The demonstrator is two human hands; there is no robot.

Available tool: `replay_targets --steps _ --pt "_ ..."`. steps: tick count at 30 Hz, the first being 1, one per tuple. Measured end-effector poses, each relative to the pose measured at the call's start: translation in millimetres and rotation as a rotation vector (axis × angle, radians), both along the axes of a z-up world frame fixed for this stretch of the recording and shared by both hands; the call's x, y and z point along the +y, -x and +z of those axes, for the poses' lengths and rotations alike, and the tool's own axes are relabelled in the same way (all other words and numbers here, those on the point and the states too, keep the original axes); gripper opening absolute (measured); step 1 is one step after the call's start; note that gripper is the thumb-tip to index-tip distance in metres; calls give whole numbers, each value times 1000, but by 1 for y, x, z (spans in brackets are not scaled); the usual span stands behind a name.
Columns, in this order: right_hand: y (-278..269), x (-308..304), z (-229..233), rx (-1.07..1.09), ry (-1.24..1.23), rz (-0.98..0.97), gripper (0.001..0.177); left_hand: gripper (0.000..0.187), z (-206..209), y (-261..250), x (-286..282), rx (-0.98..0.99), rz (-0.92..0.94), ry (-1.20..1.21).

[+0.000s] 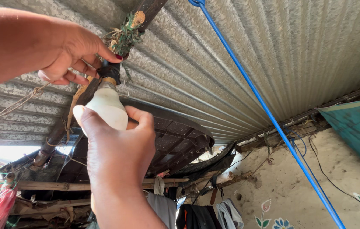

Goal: The person handles two light bulbs, compares them, and installs one into a ceiling fixture. They then walk into a room and turn on the light to verify it works.

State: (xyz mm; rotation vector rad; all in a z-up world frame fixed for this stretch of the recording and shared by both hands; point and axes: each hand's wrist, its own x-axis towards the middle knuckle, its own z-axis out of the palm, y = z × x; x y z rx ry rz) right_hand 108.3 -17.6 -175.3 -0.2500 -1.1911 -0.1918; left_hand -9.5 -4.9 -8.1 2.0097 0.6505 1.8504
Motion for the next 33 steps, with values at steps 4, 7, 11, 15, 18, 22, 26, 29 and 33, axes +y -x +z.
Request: replay_targets --steps 4,7,11,15,18,22,26,29,33 --pt "6 3 0 -6 23 27 65 68 -5 3 -4 -19 86 3" --pt "9 4 -3 -12 48 52 65 63 -6 2 -12 -24 129 41" --pt "10 1 -1 -28 76 76 65 58 -8 3 -14 -79 195 2" --pt "14 0 1 -38 104 75 64 62 -8 9 -6 -94 210 -102" --pt "16 3 0 -59 87 96 67 60 -2 13 -4 -25 194 -27" --pt "18 8 -4 -60 61 2 66 58 3 16 -2 -23 167 -23" --pt "20 8 -3 -68 44 13 66 54 1 15 0 -53 171 -81" --pt "20 10 -2 -49 62 47 67 52 -4 16 -1 -38 209 -105" --pt "15 12 1 -91 -12 27 73 46 -13 24 -5 -33 210 -179"
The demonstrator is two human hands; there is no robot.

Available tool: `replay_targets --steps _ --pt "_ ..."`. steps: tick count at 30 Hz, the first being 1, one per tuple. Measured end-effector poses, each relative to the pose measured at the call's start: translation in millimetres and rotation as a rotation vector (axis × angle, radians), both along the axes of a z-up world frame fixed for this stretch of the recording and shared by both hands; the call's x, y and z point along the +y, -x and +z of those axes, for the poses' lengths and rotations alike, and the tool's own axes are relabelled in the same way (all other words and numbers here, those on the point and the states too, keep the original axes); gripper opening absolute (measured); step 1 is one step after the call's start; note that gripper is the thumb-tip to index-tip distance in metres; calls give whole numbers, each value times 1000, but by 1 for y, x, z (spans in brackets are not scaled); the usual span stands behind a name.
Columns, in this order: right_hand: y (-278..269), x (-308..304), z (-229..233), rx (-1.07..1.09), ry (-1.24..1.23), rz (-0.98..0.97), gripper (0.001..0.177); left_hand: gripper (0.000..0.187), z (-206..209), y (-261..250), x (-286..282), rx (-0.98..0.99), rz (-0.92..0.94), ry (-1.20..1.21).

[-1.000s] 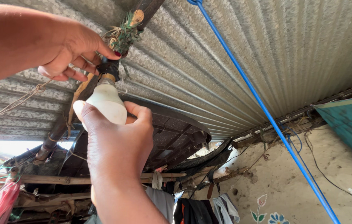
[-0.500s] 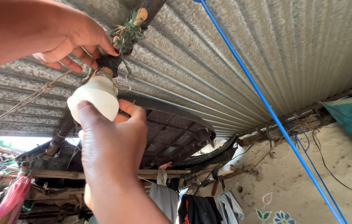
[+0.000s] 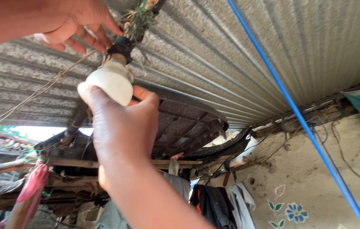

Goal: The person handles two light bulbs, compares them, and installs one into a ceiling fixture. They then walk into a room and turn on the light to verify it works.

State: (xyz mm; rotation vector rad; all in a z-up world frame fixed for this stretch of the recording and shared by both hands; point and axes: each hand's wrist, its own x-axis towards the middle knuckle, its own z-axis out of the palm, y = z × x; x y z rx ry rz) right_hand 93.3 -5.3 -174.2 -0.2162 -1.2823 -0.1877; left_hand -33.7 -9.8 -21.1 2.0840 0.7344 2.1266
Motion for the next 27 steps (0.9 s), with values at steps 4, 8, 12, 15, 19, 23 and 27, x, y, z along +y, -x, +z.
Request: replay_targets --steps 4,8,12,15,19,23,27 --pt "-8 -5 0 -58 -58 -42 100 45 -17 10 -2 -14 2 -74" --pt "-24 -23 -18 -37 -10 -252 116 45 -45 19 -4 -31 18 -157" --pt "-42 -36 -57 -59 1 -400 114 45 -84 28 -2 -46 17 -287" --pt "-53 -44 -91 -159 21 -366 103 45 -127 35 1 -53 7 -406" --pt "-58 -49 -132 -283 48 -379 90 45 -204 40 -9 -41 1 -564" --pt "-57 -51 -163 -426 102 -407 76 45 -288 44 -22 26 -39 -622" --pt "-48 -49 -180 -460 182 -459 65 55 -311 54 -37 191 143 -513"
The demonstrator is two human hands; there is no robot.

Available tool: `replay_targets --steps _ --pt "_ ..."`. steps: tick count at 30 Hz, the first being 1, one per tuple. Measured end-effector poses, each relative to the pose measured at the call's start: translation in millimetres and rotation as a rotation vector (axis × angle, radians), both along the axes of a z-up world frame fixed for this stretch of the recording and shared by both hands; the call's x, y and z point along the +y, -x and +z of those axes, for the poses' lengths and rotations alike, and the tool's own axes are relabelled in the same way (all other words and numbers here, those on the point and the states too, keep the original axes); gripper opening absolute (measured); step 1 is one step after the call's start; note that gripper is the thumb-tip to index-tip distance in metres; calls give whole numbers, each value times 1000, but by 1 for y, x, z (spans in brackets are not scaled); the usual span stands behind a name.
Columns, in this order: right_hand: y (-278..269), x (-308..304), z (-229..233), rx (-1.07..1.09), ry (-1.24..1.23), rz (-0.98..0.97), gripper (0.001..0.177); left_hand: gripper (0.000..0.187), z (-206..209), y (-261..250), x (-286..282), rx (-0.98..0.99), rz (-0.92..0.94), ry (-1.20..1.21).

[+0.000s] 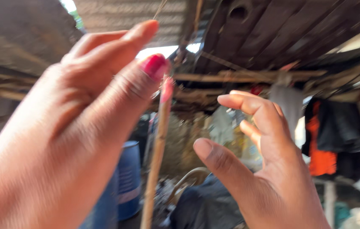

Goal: The person handles two light bulbs, compares them, and installs one into a ceiling fixture. They then walk into a room and turn on the light to verify it works.

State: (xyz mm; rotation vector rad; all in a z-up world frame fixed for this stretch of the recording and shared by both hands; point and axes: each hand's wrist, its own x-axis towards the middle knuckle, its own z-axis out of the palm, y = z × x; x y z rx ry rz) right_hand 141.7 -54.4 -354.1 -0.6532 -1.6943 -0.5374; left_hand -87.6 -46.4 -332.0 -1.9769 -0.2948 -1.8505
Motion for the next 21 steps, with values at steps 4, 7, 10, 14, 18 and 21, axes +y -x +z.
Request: replay_targets --steps 4,7,10,14,18,21 --pt "14 -1 -9 -60 18 -19 56 57 -12 9 -17 131 174 5" --pt "16 -5 -13 -198 -39 -134 53 53 -25 17 -19 230 284 -22" --pt "12 -8 -9 -285 -98 -232 39 54 -34 26 -16 317 463 -104" --pt "9 -6 -10 -310 -165 -294 31 60 -46 39 -13 397 606 -206" --pt "14 7 -17 -381 -148 -353 29 66 -63 58 6 425 694 -178" --pt "19 31 -27 -441 -166 -401 34 66 -71 75 27 449 782 -263"
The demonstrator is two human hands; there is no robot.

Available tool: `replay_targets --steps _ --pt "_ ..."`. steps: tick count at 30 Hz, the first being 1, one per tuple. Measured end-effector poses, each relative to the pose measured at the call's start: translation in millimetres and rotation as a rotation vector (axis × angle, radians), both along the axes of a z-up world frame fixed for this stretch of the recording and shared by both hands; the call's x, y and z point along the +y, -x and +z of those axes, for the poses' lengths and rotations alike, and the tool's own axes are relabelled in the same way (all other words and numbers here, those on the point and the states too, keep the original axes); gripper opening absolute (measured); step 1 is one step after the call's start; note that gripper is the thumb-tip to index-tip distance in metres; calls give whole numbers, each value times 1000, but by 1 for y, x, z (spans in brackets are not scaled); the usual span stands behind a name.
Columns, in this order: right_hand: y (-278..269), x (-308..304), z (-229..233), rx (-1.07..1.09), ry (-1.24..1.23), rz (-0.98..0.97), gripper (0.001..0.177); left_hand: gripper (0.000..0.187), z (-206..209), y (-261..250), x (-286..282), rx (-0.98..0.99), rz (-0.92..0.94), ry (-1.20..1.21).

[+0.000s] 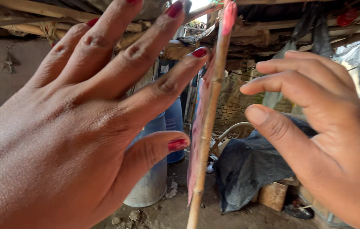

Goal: The person handles two light bulbs, compares them, and installs one into a ceiling fixture. They then walk into a room and turn on the light to verify it works.

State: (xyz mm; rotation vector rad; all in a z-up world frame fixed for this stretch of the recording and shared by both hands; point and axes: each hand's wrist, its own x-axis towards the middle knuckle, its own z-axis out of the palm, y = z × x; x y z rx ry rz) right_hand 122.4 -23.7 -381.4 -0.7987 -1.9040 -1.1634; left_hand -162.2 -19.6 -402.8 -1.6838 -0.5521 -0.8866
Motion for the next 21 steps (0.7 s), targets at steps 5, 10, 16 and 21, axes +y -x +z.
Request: replay_targets --steps 5,10,16,21 --pt "16 35 -17 -63 -8 -74 49 67 -14 36 29 34 23 46" --pt "47 56 -35 11 101 31 57 69 -29 65 53 27 78 53" --pt "87 87 -40 -122 184 152 55 73 -42 86 78 -29 73 133" --pt "126 128 -44 -178 223 214 56 74 -52 104 98 -99 121 130"
